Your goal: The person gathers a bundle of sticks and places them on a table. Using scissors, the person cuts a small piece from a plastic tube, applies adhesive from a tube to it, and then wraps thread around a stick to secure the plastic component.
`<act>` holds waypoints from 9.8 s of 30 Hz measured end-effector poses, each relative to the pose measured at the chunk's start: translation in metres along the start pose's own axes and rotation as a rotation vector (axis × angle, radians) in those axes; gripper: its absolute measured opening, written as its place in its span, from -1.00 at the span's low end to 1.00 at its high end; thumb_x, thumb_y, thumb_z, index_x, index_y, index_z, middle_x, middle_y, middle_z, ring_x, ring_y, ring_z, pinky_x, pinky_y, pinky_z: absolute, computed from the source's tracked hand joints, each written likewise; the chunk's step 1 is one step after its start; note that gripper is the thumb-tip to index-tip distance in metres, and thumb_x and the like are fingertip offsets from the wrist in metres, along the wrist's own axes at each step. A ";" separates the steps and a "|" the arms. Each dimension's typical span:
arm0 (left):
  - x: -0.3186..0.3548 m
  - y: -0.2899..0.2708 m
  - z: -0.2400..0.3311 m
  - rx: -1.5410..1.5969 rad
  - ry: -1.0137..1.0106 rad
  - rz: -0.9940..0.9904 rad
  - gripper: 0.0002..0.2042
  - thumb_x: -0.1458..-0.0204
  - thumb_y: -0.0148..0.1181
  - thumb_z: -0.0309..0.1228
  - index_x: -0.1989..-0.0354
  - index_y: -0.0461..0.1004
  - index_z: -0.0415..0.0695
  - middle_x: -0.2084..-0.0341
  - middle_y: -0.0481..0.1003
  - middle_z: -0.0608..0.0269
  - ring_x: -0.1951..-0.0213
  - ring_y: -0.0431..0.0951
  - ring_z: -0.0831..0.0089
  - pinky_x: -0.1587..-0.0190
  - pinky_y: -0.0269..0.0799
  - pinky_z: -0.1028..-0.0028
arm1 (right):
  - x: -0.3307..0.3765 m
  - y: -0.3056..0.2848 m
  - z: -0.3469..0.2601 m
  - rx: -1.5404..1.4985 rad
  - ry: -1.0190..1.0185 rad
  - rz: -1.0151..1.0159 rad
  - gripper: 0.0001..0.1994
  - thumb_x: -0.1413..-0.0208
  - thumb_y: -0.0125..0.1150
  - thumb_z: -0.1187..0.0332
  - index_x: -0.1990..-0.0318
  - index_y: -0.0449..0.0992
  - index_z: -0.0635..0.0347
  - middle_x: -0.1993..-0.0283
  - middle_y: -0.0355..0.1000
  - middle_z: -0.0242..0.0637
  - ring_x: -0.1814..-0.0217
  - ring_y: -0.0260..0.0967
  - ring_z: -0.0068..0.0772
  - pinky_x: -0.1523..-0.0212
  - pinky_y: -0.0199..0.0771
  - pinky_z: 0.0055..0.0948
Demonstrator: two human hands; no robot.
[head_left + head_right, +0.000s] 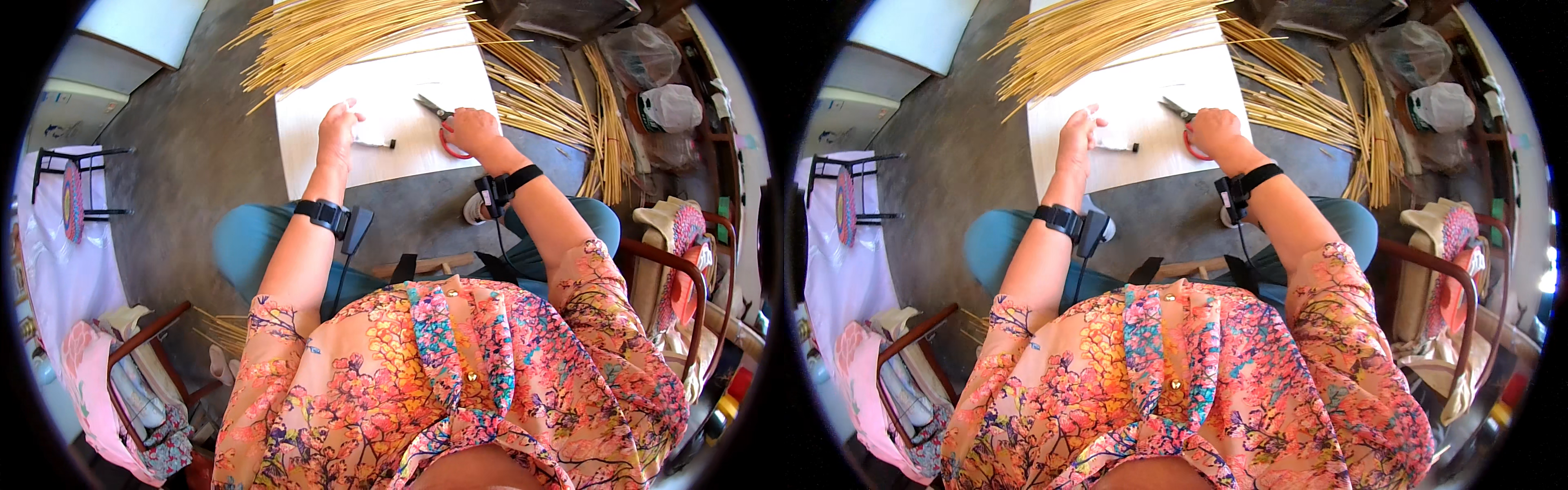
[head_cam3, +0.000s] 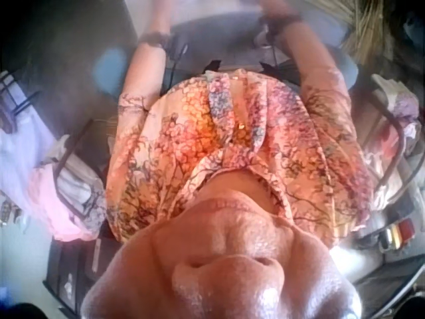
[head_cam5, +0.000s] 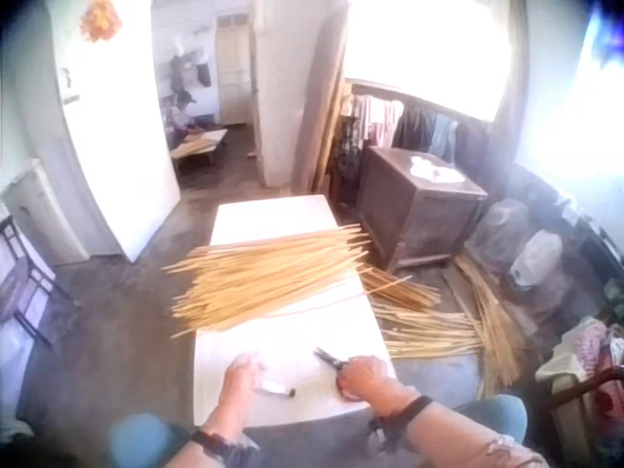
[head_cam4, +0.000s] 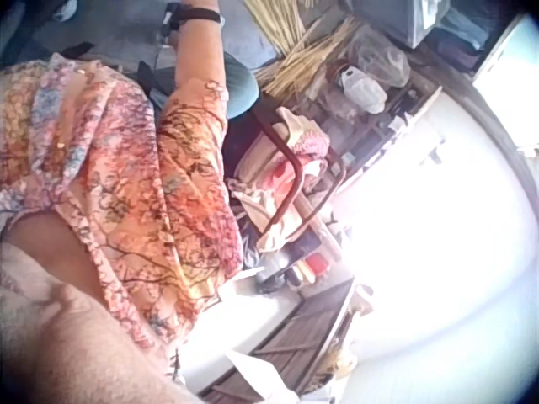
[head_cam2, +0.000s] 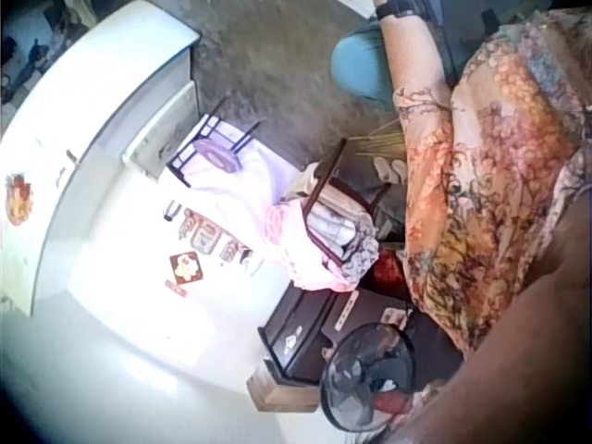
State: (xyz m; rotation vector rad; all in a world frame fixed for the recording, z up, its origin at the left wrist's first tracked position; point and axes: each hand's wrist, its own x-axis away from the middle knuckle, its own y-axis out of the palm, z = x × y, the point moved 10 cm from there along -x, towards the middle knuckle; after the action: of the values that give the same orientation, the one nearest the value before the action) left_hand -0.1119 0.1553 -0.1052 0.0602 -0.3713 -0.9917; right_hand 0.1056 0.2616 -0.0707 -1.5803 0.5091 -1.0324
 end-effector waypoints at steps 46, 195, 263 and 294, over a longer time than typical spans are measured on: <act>0.159 0.116 0.162 0.364 0.048 -0.383 -0.65 -0.03 -0.04 -0.59 -0.03 0.21 -0.32 0.24 0.45 -0.18 0.19 0.52 0.15 0.12 0.50 0.27 | 0.150 -0.134 -0.022 -2.181 -0.187 0.230 -0.91 -0.09 0.12 0.37 0.40 0.44 0.13 0.41 0.42 -0.42 0.53 0.21 -0.71 0.54 0.22 -0.75; 0.168 0.123 0.183 -0.045 0.023 -0.499 -0.92 0.09 0.21 -0.48 0.44 0.51 -0.22 0.73 0.33 0.46 0.71 0.16 0.78 0.68 -0.04 0.75 | 0.163 -0.189 -0.055 -1.309 -0.511 0.400 -0.87 -0.06 0.11 0.39 0.35 0.42 0.30 0.53 0.32 -0.41 0.46 0.19 -0.62 0.44 0.26 -0.57; 0.162 0.059 0.237 0.228 0.222 -0.397 -0.89 -0.04 0.06 -0.46 0.28 0.47 -0.12 0.19 0.46 -0.09 0.17 0.51 0.27 0.30 0.44 0.45 | 0.035 -0.010 -0.017 -0.516 -0.324 0.298 -0.90 0.11 0.08 0.35 0.44 0.51 0.08 0.43 0.46 -0.17 0.34 0.41 -0.11 0.33 0.36 -0.20; 0.162 -0.077 0.268 0.450 0.456 0.080 -0.89 -0.06 0.07 -0.42 0.30 0.42 -0.19 0.28 0.49 -0.01 0.26 0.50 0.33 0.29 0.46 0.41 | 0.055 0.029 -0.097 -0.053 -0.159 0.193 -0.83 0.06 -0.02 0.48 0.29 0.37 0.35 0.29 0.40 0.01 0.23 0.43 -0.13 0.29 0.48 -0.32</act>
State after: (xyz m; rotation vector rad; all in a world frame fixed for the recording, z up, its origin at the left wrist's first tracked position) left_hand -0.1840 0.0110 0.1739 0.6629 -0.1678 -0.7723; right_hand 0.0598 0.1558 -0.0800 -1.6101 0.5714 -0.7468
